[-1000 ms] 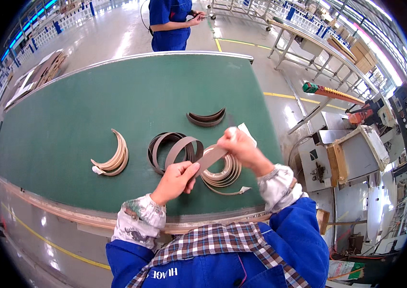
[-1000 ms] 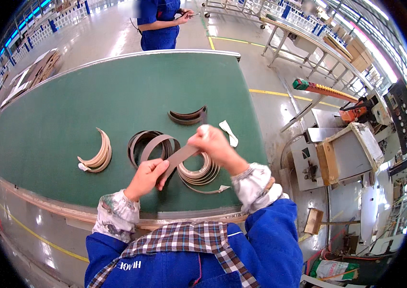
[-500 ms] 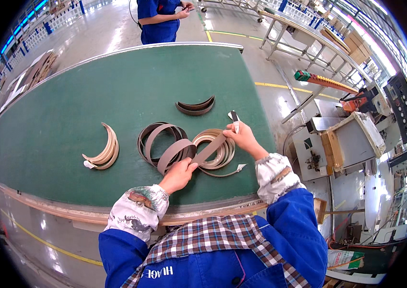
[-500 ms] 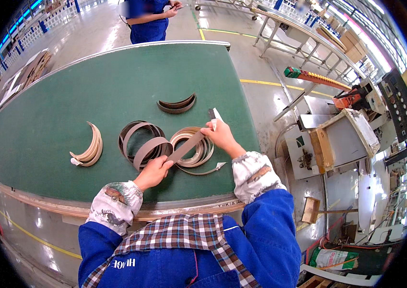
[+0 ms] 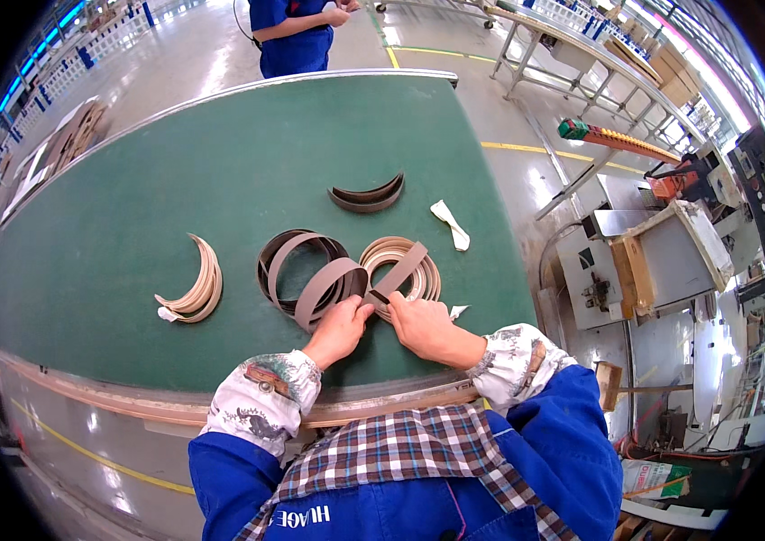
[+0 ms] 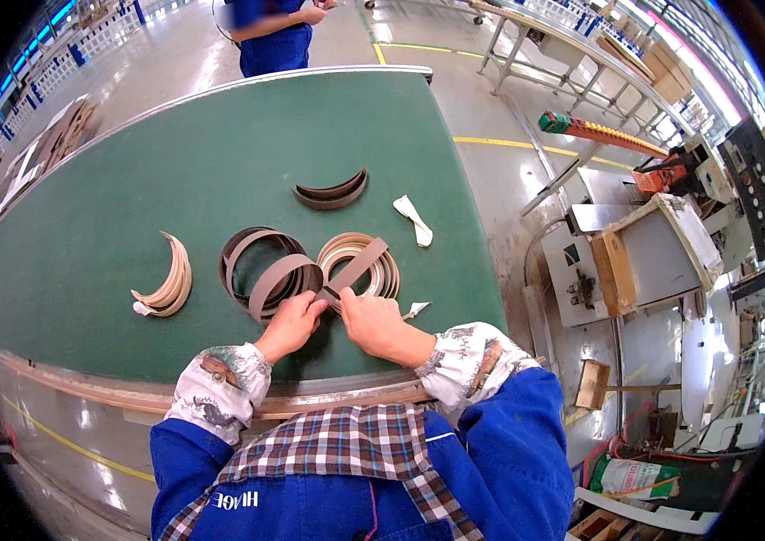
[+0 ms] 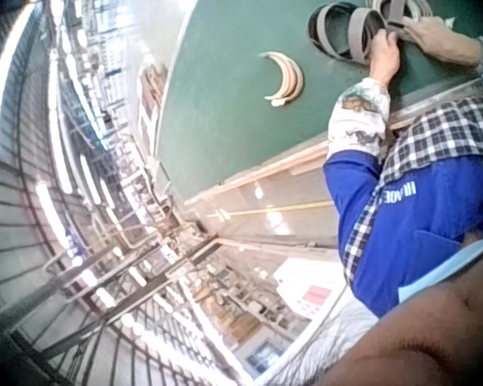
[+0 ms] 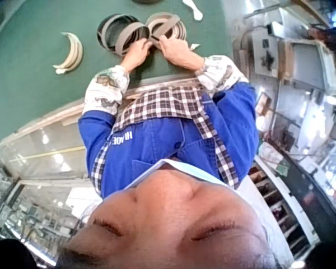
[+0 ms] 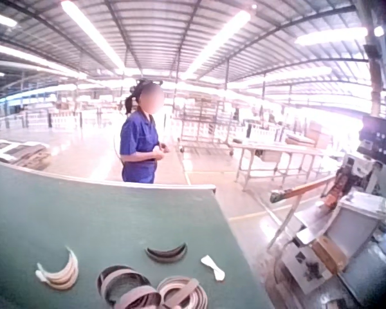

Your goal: The person repeatedly picks up flexible curved strips from a green worktable, aligns them, and stacks them into neat piles. They occasionally wipe the strips with a white cloth and adjust the stacks. A coworker stands nearby but does not assist with the task.

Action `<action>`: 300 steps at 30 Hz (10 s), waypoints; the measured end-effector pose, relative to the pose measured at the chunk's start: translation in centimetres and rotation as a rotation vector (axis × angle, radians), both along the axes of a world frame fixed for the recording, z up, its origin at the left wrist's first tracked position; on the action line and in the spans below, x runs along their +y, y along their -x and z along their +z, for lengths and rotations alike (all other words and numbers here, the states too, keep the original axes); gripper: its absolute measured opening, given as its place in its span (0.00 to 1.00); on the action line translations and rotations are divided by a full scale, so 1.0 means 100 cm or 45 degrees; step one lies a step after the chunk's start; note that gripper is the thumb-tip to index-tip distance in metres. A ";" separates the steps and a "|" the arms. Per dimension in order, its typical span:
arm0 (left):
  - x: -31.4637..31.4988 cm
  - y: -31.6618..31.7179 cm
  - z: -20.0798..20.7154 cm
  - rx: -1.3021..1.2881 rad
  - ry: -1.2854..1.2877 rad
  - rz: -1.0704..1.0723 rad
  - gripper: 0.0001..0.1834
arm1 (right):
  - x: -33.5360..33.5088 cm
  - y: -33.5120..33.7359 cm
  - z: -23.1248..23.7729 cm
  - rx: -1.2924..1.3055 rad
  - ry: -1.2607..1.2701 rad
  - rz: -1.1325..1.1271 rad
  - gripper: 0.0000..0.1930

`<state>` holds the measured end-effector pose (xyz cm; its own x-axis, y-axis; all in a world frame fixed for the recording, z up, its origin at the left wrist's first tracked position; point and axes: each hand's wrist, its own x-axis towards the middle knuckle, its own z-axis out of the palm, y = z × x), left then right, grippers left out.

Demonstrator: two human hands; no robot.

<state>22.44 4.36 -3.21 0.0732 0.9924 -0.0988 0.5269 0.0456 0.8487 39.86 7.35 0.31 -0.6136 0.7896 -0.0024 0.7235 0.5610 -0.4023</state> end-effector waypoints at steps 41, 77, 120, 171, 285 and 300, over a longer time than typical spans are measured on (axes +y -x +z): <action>-0.034 0.053 0.097 -0.921 -0.283 -0.164 0.16 | 0.026 0.059 0.097 0.983 -0.177 0.311 0.08; -0.009 0.031 0.073 0.622 -0.388 0.580 0.16 | 0.029 0.046 0.049 0.388 -0.411 0.461 0.07; -0.018 0.033 0.064 -1.305 -0.404 0.301 0.15 | -0.002 0.057 0.054 1.060 0.431 0.223 0.12; -0.003 0.000 0.025 -0.278 0.552 -0.121 0.14 | -0.016 -0.005 0.000 0.005 0.085 0.010 0.06; -0.016 0.037 0.102 -0.080 -0.065 0.183 0.14 | 0.271 0.074 -0.013 0.177 -0.057 0.309 0.13; -0.023 0.018 0.117 0.135 -0.048 0.212 0.19 | 0.048 -0.439 0.238 0.242 -1.436 -1.858 0.07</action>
